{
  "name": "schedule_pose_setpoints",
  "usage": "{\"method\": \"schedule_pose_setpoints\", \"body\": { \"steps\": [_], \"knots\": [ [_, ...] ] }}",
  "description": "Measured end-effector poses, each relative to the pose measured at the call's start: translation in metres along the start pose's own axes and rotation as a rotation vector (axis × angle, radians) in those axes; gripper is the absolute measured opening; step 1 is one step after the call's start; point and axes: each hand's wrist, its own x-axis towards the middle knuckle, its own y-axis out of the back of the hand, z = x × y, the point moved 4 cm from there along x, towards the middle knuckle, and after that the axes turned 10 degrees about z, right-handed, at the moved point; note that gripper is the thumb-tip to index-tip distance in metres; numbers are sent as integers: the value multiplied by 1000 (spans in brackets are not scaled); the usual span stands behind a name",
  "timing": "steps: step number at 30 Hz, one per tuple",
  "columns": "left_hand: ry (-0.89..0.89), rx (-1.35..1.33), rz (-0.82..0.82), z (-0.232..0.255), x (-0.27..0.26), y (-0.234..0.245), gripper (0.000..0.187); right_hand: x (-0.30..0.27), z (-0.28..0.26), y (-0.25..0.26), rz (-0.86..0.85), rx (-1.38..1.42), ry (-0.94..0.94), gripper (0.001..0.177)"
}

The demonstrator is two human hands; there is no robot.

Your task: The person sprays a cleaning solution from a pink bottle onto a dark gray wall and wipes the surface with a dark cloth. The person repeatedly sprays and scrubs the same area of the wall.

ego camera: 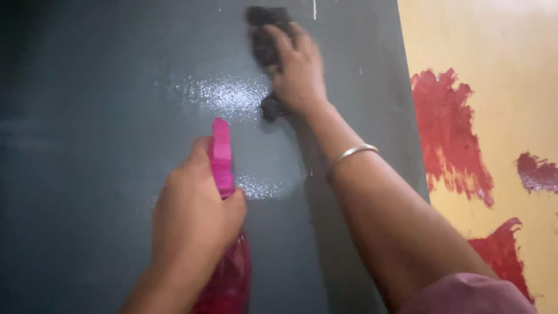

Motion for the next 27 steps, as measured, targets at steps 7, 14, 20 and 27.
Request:
{"method": "schedule_pose_setpoints", "body": {
  "steps": [7, 14, 20, 27],
  "knots": [
    [-37, -30, 63, -18, 5, 13, 54, -25, -121, -21, -163, 337, 310, 71],
    [-173, -56, 135, -25, 12, 49, 55, -87, -172, 12, -336, 407, 532, 55],
    [-293, 36, 126, -5, 12, 68, 45, -164, -206, 54, -532, 733, 369, 53],
    [-189, -9, 48, 6, -19, 61, 46, -303, -245, 136, -906, 1072, 281, 45]
  ]
}}
